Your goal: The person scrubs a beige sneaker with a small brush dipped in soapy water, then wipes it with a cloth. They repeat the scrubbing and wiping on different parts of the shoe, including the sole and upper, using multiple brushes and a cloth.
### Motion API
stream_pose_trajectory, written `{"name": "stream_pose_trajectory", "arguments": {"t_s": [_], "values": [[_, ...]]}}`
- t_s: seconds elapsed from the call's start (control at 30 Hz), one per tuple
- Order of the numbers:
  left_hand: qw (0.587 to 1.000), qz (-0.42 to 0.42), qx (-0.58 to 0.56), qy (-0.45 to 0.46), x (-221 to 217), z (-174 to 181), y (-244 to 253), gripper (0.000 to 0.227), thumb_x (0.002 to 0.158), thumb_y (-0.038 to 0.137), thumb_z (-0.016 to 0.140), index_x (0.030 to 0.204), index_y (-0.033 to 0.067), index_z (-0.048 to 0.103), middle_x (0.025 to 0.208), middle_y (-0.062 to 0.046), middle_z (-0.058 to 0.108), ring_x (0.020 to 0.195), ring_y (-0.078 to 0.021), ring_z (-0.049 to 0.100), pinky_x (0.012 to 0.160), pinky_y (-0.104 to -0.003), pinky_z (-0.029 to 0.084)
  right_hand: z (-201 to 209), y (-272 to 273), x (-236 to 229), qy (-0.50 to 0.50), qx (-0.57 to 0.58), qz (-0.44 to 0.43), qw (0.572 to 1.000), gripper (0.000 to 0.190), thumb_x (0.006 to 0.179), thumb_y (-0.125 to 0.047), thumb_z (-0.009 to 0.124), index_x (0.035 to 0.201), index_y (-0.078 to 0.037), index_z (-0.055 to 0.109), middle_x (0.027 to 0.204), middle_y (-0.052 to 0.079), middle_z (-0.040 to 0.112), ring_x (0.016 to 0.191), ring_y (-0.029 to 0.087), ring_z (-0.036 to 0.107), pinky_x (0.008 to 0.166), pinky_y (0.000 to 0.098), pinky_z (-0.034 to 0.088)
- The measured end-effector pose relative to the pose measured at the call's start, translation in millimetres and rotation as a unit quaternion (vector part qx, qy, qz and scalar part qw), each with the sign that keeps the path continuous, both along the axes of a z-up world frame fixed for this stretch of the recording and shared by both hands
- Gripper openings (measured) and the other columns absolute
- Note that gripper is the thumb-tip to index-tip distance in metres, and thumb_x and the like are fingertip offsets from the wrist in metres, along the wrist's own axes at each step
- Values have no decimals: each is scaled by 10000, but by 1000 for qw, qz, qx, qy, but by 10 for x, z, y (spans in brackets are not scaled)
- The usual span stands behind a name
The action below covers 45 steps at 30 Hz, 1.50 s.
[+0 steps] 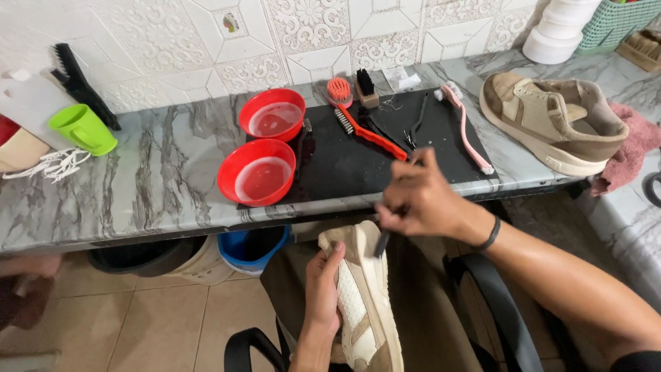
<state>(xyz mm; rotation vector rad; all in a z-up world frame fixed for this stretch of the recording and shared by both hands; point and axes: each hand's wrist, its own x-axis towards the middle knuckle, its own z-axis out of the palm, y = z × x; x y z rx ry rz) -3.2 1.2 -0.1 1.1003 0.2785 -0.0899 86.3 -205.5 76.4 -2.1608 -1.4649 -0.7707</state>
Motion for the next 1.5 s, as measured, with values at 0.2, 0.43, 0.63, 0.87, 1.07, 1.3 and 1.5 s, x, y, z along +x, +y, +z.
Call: {"name": "stream_pose_trajectory", "arguments": {"t_s": [0.2, 0.43, 0.63, 0.87, 1.07, 1.3, 1.5], "values": [[1000, -2, -5, -25, -20, 95, -16, 242, 946, 237, 686, 841, 32, 764, 884, -98, 791, 852, -198, 693, 852, -347, 513, -112, 27, -169, 3, 24, 0, 1000, 390, 851, -197, 727, 546, -190, 483, 532, -62, 449, 691, 161, 472, 871, 428, 268], [999, 27, -46, 7, -44, 65, 15, 299, 962, 218, 701, 715, 61, 638, 714, -79, 701, 693, -184, 644, 664, -323, 487, -194, -28, -201, -25, 104, -73, 992, 392, 836, -170, 695, 543, -168, 435, 514, -50, 401, 674, 158, 450, 883, 406, 252], [999, 32, -27, -3, -64, -74, 33, 334, 953, 263, 716, 694, 100, 584, 714, -38, 631, 708, -163, 555, 715, -317, 430, -354, -89, -143, -11, 138, -106, 985, 362, 831, -203, 671, 520, -191, 487, 503, -65, 407, 697, 151, 462, 925, 384, 241], [998, 31, -49, -14, -74, 1, 17, 299, 962, 230, 697, 706, 79, 659, 741, -57, 722, 708, -181, 651, 710, -323, 500, -384, -105, -80, 9, 171, -152, 973, 369, 821, -180, 669, 509, -195, 472, 488, -47, 422, 673, 151, 453, 915, 386, 253], [979, 128, -75, 139, -51, 70, 83, 241, 860, 230, 764, 939, 49, 624, 927, -141, 718, 903, -290, 703, 829, -393, 551, -381, -185, 108, -102, 99, -196, 970, 390, 852, -215, 713, 540, -202, 479, 564, -64, 470, 722, 153, 495, 885, 412, 262], [964, 159, -70, 200, -165, 383, 252, 517, 813, 299, 708, 1248, 39, 605, 1165, -163, 678, 1130, -317, 651, 1058, -421, 475, -28, 6, 409, 4, 109, -281, 954, 442, 954, -327, 747, 622, -172, 501, 577, -58, 411, 713, 154, 491, 904, 415, 247], [975, 133, -166, 68, -222, 325, 363, 427, 896, 251, 616, 1202, -34, 700, 1204, -224, 743, 1149, -351, 690, 1036, -449, 509, 138, 556, 780, 184, -2, -303, 935, 169, 890, -260, 431, 985, -193, 554, 745, -14, 575, 916, 205, 557, 888, 414, 250]]}}
